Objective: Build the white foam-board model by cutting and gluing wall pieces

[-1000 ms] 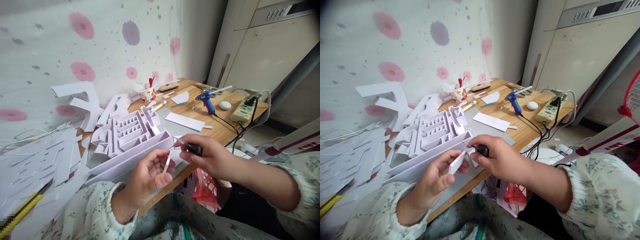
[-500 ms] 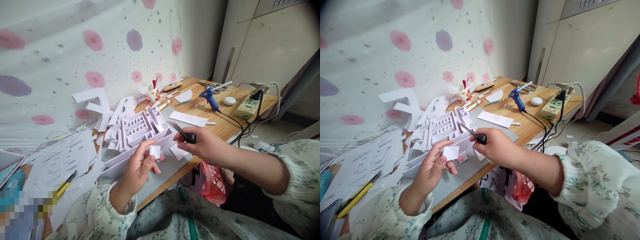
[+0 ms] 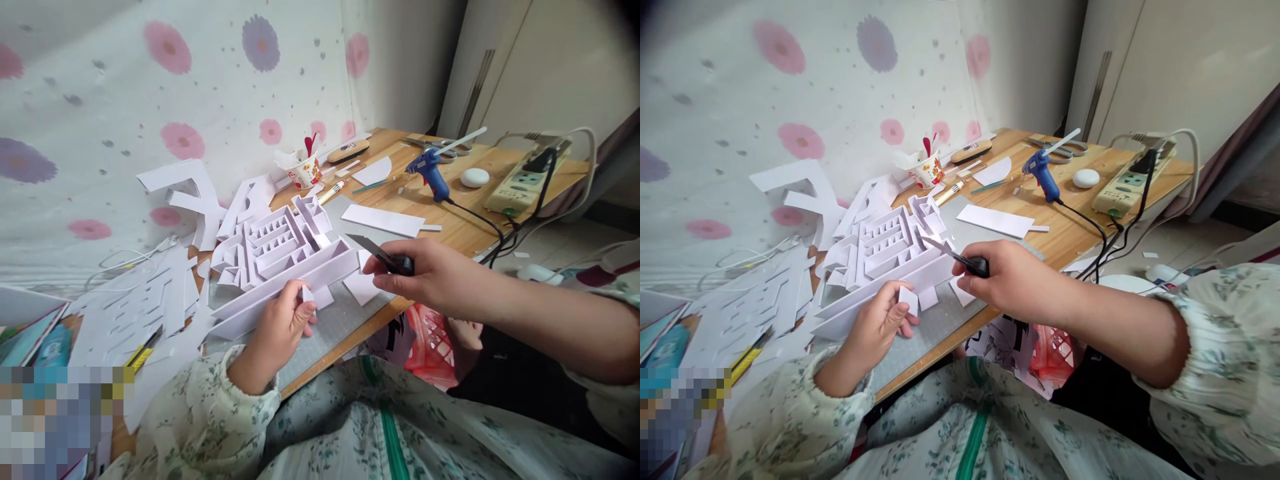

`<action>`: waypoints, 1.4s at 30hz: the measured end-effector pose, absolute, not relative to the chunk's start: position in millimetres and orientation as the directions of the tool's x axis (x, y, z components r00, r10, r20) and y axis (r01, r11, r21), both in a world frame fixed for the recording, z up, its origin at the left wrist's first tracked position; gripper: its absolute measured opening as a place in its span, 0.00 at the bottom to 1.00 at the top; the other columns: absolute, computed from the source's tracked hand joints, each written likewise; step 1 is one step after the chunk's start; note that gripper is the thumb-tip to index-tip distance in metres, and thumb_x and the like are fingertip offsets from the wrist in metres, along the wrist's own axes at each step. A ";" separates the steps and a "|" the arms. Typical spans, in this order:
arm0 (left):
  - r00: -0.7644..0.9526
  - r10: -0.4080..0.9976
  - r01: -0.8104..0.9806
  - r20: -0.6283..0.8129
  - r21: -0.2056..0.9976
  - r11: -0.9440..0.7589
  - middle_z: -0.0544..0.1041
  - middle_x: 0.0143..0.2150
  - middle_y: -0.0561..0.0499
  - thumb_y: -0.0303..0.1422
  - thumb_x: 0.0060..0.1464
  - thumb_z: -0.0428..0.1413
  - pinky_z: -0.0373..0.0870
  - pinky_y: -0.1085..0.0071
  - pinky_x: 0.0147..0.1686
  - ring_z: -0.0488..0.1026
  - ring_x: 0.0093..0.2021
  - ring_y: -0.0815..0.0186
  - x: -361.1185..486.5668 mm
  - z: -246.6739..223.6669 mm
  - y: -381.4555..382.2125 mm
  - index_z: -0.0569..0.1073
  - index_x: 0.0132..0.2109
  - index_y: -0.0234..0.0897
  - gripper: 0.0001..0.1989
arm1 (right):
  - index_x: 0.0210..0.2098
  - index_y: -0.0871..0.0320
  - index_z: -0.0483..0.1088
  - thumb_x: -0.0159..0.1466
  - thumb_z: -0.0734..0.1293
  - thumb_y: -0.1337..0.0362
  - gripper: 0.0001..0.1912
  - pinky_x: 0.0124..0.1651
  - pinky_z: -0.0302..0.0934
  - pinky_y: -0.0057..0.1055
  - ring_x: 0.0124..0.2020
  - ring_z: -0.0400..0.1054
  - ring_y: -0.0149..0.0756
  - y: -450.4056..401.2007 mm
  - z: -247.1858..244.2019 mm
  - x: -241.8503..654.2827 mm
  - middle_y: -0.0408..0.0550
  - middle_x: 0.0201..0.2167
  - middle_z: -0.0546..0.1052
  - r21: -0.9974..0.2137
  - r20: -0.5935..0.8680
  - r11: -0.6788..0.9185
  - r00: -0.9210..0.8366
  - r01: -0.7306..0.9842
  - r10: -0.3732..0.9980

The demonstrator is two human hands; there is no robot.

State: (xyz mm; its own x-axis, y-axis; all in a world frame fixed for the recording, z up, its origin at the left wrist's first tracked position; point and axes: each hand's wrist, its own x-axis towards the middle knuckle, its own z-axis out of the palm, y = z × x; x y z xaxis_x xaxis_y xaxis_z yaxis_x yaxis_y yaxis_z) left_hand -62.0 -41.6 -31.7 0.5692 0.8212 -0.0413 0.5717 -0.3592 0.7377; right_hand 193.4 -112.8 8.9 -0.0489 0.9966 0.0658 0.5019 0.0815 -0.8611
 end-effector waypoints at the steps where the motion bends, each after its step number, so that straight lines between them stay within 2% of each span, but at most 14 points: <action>1: 0.564 0.825 0.570 -0.039 0.741 -0.355 0.74 0.22 0.56 0.54 0.61 0.44 0.70 0.71 0.26 0.78 0.27 0.62 -62.5 -34.2 -41.3 0.63 0.48 0.39 0.22 | 0.34 0.56 0.73 0.59 0.65 0.60 0.08 0.33 0.61 0.29 0.28 0.66 0.33 -113.8 8.6 193.8 0.41 0.26 0.74 -0.859 0.057 0.080 -0.060 0.506 0.997; 9: 0.507 0.862 0.551 0.009 0.766 -0.332 0.78 0.28 0.54 0.51 0.62 0.46 0.71 0.72 0.24 0.76 0.21 0.67 -62.1 -42.5 -40.9 0.60 0.50 0.40 0.20 | 0.35 0.56 0.73 0.59 0.64 0.59 0.09 0.32 0.61 0.28 0.29 0.67 0.34 -115.7 7.3 195.1 0.42 0.28 0.74 -0.854 0.014 0.073 -0.117 0.515 0.993; 14: 0.510 0.860 0.572 0.032 0.733 -0.367 0.77 0.27 0.55 0.51 0.62 0.47 0.68 0.74 0.21 0.74 0.18 0.68 -61.2 -42.8 -41.0 0.60 0.49 0.40 0.20 | 0.35 0.56 0.74 0.59 0.64 0.60 0.09 0.31 0.60 0.28 0.27 0.66 0.33 -115.5 5.5 194.8 0.42 0.26 0.74 -0.843 0.008 0.068 -0.115 0.533 0.993; 18: 0.520 0.848 0.591 0.103 0.674 -0.444 0.73 0.21 0.58 0.51 0.61 0.48 0.62 0.75 0.19 0.69 0.16 0.69 -60.0 -44.3 -39.8 0.62 0.47 0.39 0.20 | 0.35 0.56 0.74 0.59 0.64 0.60 0.09 0.30 0.60 0.28 0.27 0.66 0.33 -115.9 3.4 195.1 0.42 0.26 0.75 -0.832 0.022 0.086 -0.122 0.549 0.992; 24: 0.489 0.858 0.552 0.154 0.708 -0.441 0.74 0.24 0.57 0.50 0.59 0.53 0.65 0.72 0.24 0.71 0.20 0.68 -57.6 -50.6 -36.6 0.63 0.45 0.38 0.20 | 0.35 0.56 0.74 0.60 0.64 0.61 0.08 0.31 0.60 0.26 0.27 0.66 0.31 -117.5 4.2 194.6 0.41 0.26 0.75 -0.835 0.017 0.088 -0.135 0.543 0.991; 28: 0.473 0.865 0.579 0.169 0.680 -0.450 0.73 0.24 0.57 0.49 0.57 0.55 0.66 0.72 0.26 0.73 0.22 0.67 -56.4 -51.9 -36.6 0.64 0.44 0.38 0.20 | 0.35 0.56 0.74 0.60 0.64 0.60 0.09 0.29 0.59 0.27 0.26 0.65 0.31 -117.6 4.7 194.7 0.41 0.25 0.74 -0.830 0.006 0.078 -0.132 0.553 0.991; 36: 0.447 0.817 0.541 0.365 0.617 -0.572 0.67 0.20 0.63 0.39 0.57 0.58 0.63 0.76 0.24 0.66 0.18 0.73 -55.3 -52.7 -38.8 0.65 0.44 0.41 0.13 | 0.35 0.56 0.75 0.59 0.64 0.60 0.10 0.29 0.59 0.27 0.26 0.65 0.32 -117.2 4.6 195.6 0.42 0.26 0.75 -0.829 -0.019 0.060 -0.135 0.556 0.991; 42: 0.486 0.720 0.538 0.495 0.480 -0.693 0.73 0.23 0.59 0.40 0.57 0.60 0.68 0.77 0.27 0.71 0.21 0.73 -60.0 -58.2 -35.6 0.71 0.37 0.40 0.10 | 0.36 0.56 0.75 0.60 0.64 0.61 0.09 0.29 0.58 0.27 0.26 0.66 0.33 -117.3 6.9 194.5 0.42 0.25 0.75 -0.821 -0.026 0.060 -0.141 0.567 0.990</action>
